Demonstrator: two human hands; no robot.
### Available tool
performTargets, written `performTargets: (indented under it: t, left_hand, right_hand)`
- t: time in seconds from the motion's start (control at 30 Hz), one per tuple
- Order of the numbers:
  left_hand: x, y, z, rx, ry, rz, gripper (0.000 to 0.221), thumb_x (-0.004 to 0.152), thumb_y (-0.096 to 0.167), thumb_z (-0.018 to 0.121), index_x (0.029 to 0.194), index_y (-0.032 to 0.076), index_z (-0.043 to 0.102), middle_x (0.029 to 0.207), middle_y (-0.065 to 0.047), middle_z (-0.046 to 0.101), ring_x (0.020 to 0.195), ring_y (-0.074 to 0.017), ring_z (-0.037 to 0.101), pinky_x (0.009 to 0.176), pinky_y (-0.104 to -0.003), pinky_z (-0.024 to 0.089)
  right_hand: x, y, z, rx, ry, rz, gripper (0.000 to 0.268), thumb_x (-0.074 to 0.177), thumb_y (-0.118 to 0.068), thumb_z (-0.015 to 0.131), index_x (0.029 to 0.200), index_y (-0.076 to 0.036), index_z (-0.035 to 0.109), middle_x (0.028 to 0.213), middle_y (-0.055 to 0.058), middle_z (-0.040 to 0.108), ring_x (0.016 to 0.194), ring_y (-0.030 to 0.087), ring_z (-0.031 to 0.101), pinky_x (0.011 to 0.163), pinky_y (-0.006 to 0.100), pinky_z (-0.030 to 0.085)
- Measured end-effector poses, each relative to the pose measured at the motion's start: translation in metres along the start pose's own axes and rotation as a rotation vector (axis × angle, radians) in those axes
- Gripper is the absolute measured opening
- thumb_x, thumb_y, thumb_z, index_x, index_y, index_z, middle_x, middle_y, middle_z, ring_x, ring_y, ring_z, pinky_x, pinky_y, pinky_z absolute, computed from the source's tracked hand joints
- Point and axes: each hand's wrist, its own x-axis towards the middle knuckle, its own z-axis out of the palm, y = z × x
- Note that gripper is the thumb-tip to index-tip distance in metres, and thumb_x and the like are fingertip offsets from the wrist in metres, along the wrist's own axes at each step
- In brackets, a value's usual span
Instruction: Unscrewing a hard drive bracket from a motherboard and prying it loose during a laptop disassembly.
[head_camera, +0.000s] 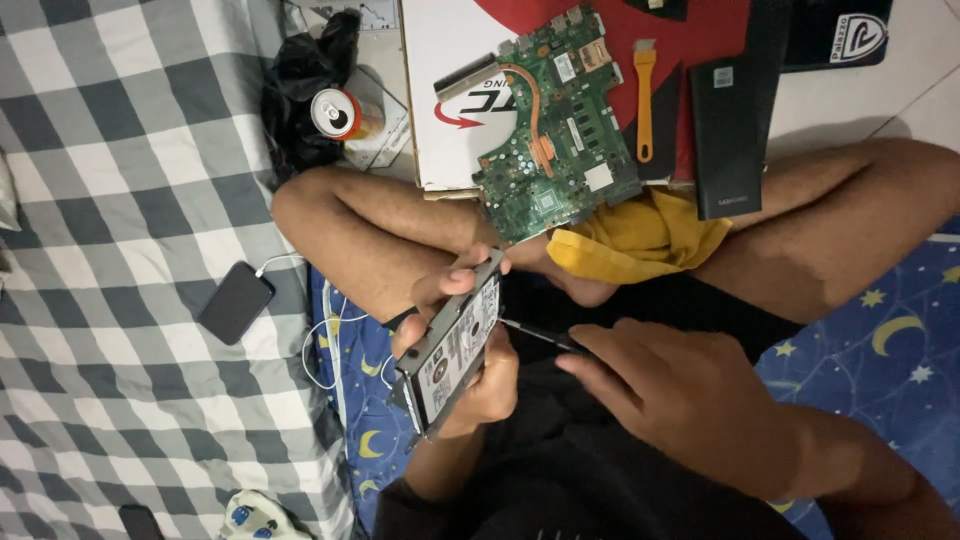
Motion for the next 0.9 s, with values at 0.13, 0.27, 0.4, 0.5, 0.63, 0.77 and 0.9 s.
performTargets:
  t: [0.13, 0.27, 0.4, 0.5, 0.63, 0.77, 0.9]
  left_hand:
    - [0.001, 0.002, 0.002, 0.025, 0.042, 0.007, 0.102, 0.075, -0.028, 0.031, 0.163, 0.025, 0.024, 0.137, -0.027, 0.038, 0.136, -0.0483, 0.045, 0.114, -0.070, 0.050]
    - [0.002, 0.005, 0.000, 0.067, -0.013, -0.016, 0.101, 0.077, -0.026, 0.031, 0.163, 0.026, 0.020, 0.142, -0.024, 0.036, 0.141, -0.0487, 0.042, 0.117, -0.067, 0.050]
    - [-0.004, -0.001, -0.004, 0.005, -0.019, -0.020, 0.104, 0.075, -0.028, 0.029, 0.163, 0.027, 0.021, 0.144, -0.023, 0.036, 0.145, -0.0431, 0.040, 0.122, -0.065, 0.046]
    - [-0.007, -0.002, -0.005, 0.015, 0.010, -0.006, 0.103, 0.075, -0.029, 0.027, 0.163, 0.024, 0.020, 0.144, -0.026, 0.036, 0.145, -0.0451, 0.040, 0.124, -0.069, 0.043]
    - [-0.007, -0.003, -0.002, -0.033, 0.039, 0.020, 0.105, 0.075, -0.032, 0.028, 0.163, 0.025, 0.023, 0.142, -0.026, 0.037, 0.143, -0.0456, 0.040, 0.121, -0.071, 0.043]
    - [-0.003, 0.002, -0.006, 0.072, -0.059, -0.053, 0.093, 0.080, -0.023, 0.032, 0.159, 0.024, 0.020, 0.146, -0.021, 0.037, 0.146, -0.0438, 0.041, 0.127, -0.063, 0.042]
    - [-0.014, -0.002, -0.009, 0.014, 0.006, -0.044, 0.101, 0.073, -0.026, 0.029, 0.160, 0.023, 0.020, 0.147, -0.024, 0.035, 0.148, -0.0400, 0.038, 0.132, -0.065, 0.034]
  right_hand:
    - [-0.006, 0.000, 0.004, 0.034, 0.013, -0.042, 0.013, 0.097, -0.006, 0.067, 0.109, -0.005, 0.064, 0.082, 0.003, 0.057, 0.054, 0.019, 0.057, 0.044, 0.031, 0.044]
    - [0.003, -0.002, -0.005, -0.068, 0.001, -0.113, 0.018, 0.100, -0.021, 0.070, 0.107, -0.005, 0.068, 0.082, 0.003, 0.060, 0.063, 0.016, 0.062, 0.051, 0.030, 0.048]
    - [0.006, -0.001, -0.001, -0.173, -0.049, -0.100, 0.022, 0.106, -0.032, 0.062, 0.092, -0.015, 0.059, 0.075, -0.002, 0.053, 0.061, 0.015, 0.057, 0.048, 0.034, 0.042]
    - [0.003, -0.003, 0.002, -0.017, -0.023, -0.075, 0.015, 0.103, -0.021, 0.064, 0.110, -0.009, 0.061, 0.088, 0.002, 0.057, 0.064, 0.018, 0.060, 0.051, 0.034, 0.045]
    - [-0.003, -0.003, 0.004, -0.016, 0.000, -0.084, 0.023, 0.096, -0.006, 0.067, 0.119, -0.003, 0.068, 0.087, 0.004, 0.058, 0.057, 0.019, 0.060, 0.045, 0.032, 0.045]
    - [0.005, -0.004, 0.000, -0.171, -0.015, -0.090, 0.024, 0.103, -0.033, 0.065, 0.110, -0.009, 0.067, 0.076, 0.001, 0.056, 0.061, 0.016, 0.060, 0.047, 0.033, 0.045]
    - [0.005, -0.006, 0.001, -0.067, -0.011, -0.097, 0.024, 0.099, -0.025, 0.071, 0.112, -0.005, 0.064, 0.097, 0.005, 0.062, 0.072, 0.018, 0.063, 0.054, 0.032, 0.049]
